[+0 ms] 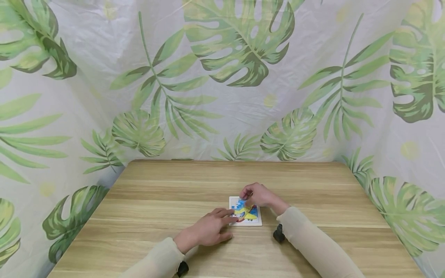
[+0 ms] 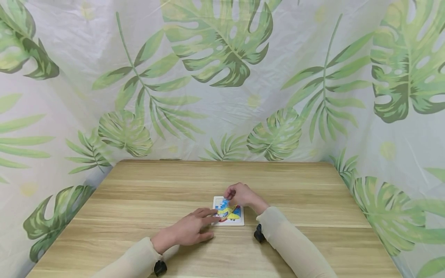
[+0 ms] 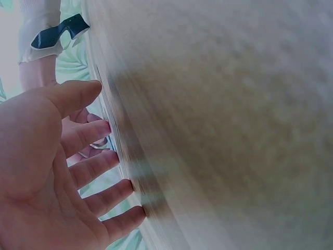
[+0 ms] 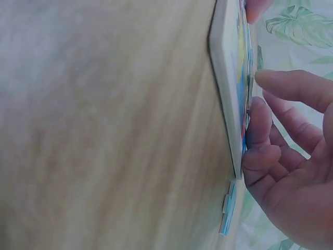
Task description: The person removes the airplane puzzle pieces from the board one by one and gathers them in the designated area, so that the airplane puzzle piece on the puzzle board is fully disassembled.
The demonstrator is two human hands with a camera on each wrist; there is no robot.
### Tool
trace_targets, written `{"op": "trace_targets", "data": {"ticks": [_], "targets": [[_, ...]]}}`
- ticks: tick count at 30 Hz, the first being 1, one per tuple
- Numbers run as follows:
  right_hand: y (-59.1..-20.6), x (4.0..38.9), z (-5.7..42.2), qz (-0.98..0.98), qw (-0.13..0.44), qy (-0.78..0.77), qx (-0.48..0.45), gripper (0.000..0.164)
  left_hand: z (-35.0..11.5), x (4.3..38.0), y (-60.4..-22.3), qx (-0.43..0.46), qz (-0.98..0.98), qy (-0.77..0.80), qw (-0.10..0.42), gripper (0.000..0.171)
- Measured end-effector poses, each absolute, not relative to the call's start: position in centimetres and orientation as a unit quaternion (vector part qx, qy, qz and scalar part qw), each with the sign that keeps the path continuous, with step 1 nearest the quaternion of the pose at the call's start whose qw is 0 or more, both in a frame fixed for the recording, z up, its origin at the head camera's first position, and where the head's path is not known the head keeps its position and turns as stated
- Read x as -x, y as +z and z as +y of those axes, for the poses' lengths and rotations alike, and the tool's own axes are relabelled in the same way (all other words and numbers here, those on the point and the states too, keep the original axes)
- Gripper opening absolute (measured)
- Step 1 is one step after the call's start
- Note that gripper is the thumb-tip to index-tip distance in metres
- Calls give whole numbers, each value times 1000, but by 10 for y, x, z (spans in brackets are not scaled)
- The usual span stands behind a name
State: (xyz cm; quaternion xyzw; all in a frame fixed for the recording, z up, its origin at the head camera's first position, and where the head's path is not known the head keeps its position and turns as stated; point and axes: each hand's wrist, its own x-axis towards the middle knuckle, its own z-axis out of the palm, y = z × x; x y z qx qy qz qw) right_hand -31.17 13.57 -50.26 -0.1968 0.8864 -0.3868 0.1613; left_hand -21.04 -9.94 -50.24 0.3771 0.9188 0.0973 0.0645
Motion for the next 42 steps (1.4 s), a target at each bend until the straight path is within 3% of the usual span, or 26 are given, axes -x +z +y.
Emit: {"op": "trace_targets", "data": {"ticks": [42], "targets": [[-502, 307, 131, 901, 144, -358, 198, 27, -99, 210, -503, -374, 920, 95, 65, 51]]}}
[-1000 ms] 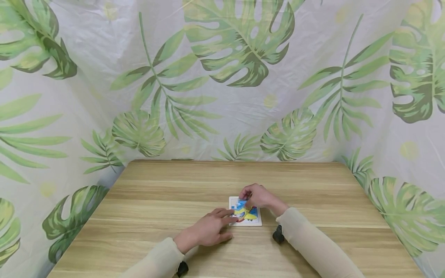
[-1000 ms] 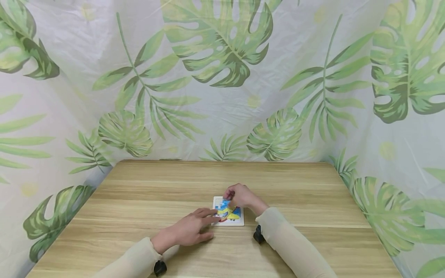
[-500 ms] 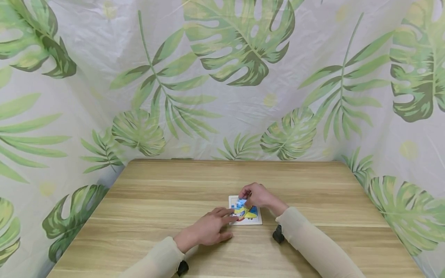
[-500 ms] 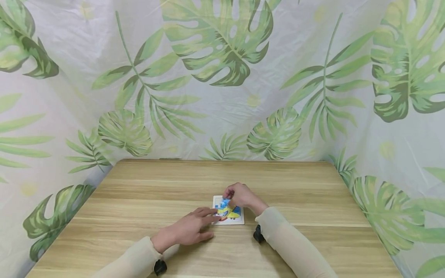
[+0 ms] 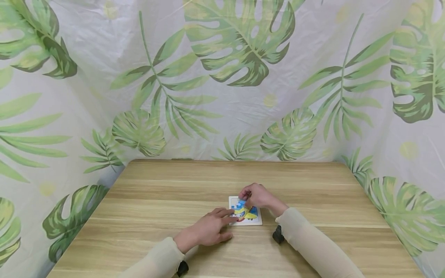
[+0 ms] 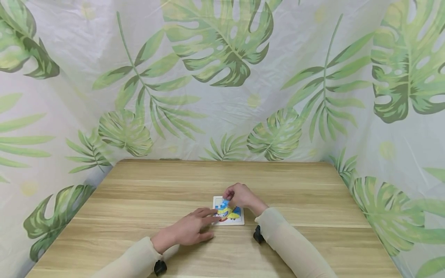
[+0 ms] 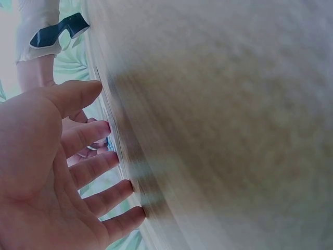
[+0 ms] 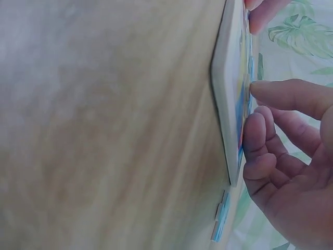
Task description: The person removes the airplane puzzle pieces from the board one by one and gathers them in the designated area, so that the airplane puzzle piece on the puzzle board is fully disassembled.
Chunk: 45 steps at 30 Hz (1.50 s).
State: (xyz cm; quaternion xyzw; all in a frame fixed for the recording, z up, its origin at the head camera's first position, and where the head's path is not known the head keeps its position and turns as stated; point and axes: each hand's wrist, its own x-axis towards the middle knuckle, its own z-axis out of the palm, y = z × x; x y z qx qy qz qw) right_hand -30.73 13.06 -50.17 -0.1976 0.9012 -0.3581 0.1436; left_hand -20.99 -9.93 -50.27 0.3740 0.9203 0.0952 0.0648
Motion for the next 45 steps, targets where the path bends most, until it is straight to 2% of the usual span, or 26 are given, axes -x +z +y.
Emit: {"op": "trace_targets", "data": {"ticks": [14, 33, 45], "targets": [[-501, 308, 131, 901, 145, -356, 201, 26, -100, 209, -501, -386, 916, 98, 53, 50], [-500, 311, 142, 883, 134, -383, 235, 16, -99, 210, -501, -377, 919, 90, 68, 51], [-492, 313, 160, 869, 162, -412, 220, 16, -100, 209, -499, -377, 919, 93, 71, 51]]}}
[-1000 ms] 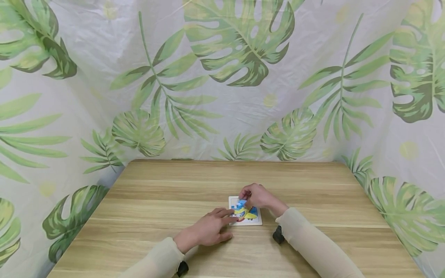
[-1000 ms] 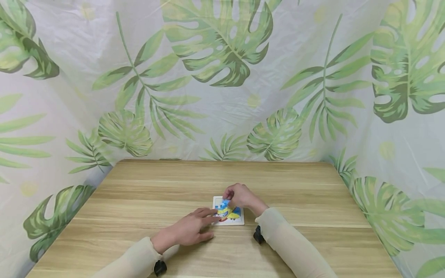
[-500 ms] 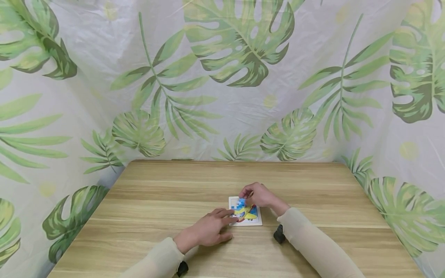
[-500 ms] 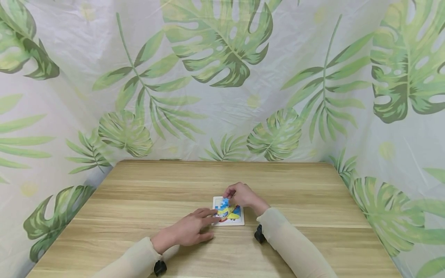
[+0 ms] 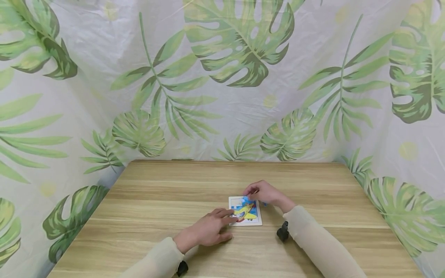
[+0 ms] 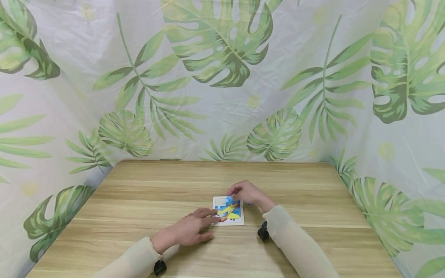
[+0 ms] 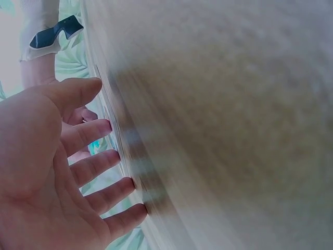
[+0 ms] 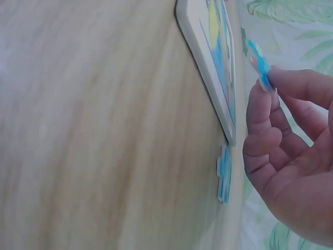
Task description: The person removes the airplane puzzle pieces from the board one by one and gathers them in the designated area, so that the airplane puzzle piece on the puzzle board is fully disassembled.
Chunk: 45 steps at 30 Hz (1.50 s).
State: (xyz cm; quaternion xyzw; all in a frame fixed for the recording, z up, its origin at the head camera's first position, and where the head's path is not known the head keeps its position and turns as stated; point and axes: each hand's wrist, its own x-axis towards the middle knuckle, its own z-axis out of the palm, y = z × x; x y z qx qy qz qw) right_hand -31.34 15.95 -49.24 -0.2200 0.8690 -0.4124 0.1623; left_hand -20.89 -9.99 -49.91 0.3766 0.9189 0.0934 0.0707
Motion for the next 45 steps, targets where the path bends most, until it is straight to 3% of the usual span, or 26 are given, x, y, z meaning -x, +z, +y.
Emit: {"op": "trace_targets", "data": {"ticks": [19, 45], "targets": [[-482, 315, 192, 864, 191, -421, 202, 20, -100, 206, -498, -366, 919, 117, 82, 51], [-488, 322, 242, 876, 186, -418, 154, 20, -101, 208, -502, -364, 921, 107, 86, 53]]}}
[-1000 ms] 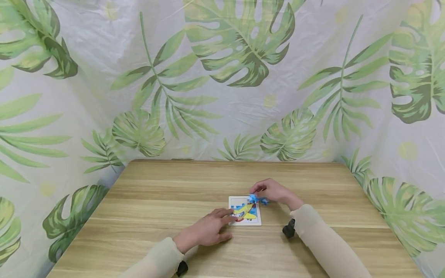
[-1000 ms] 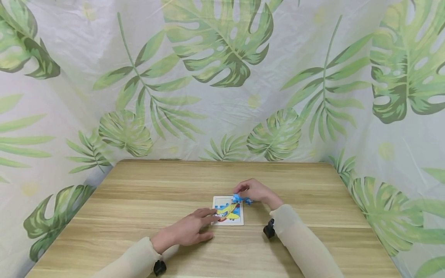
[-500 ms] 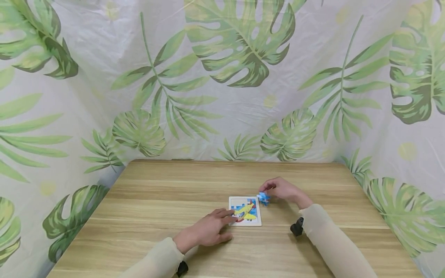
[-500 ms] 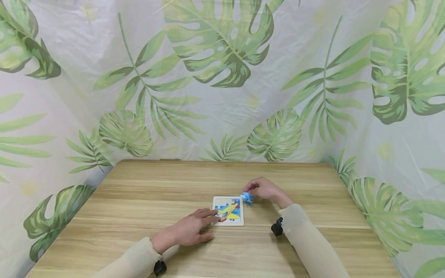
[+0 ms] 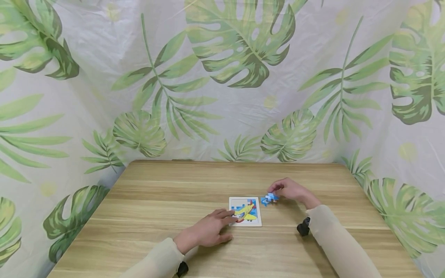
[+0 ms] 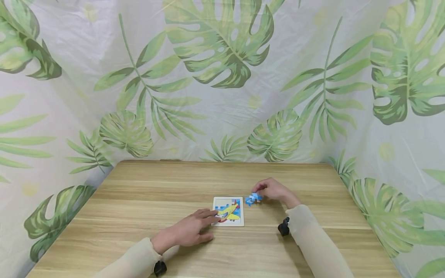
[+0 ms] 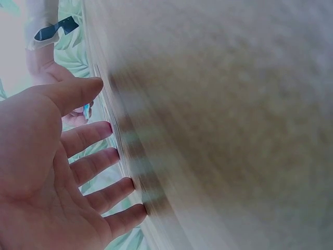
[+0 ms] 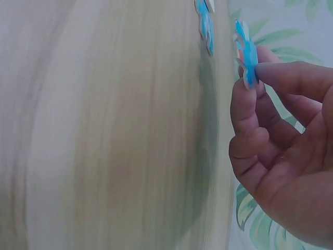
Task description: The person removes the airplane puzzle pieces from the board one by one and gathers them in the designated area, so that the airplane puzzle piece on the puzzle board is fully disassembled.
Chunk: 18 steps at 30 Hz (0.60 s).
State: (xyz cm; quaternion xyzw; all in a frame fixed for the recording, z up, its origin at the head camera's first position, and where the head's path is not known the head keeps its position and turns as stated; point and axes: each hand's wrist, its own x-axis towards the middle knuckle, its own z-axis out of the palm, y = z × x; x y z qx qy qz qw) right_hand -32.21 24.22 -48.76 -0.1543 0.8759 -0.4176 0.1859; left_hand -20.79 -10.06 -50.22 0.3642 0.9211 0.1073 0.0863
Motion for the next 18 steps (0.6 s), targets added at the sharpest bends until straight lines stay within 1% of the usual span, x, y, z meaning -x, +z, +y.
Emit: {"op": "trace_targets", "data": {"ticks": [11, 18], "targets": [[-493, 325, 253, 882, 185, -408, 144, 19, -101, 208, -503, -365, 921, 107, 85, 53], [-495, 325, 255, 896, 169, -379, 156, 19, -100, 208, -502, -366, 921, 107, 83, 53]]}}
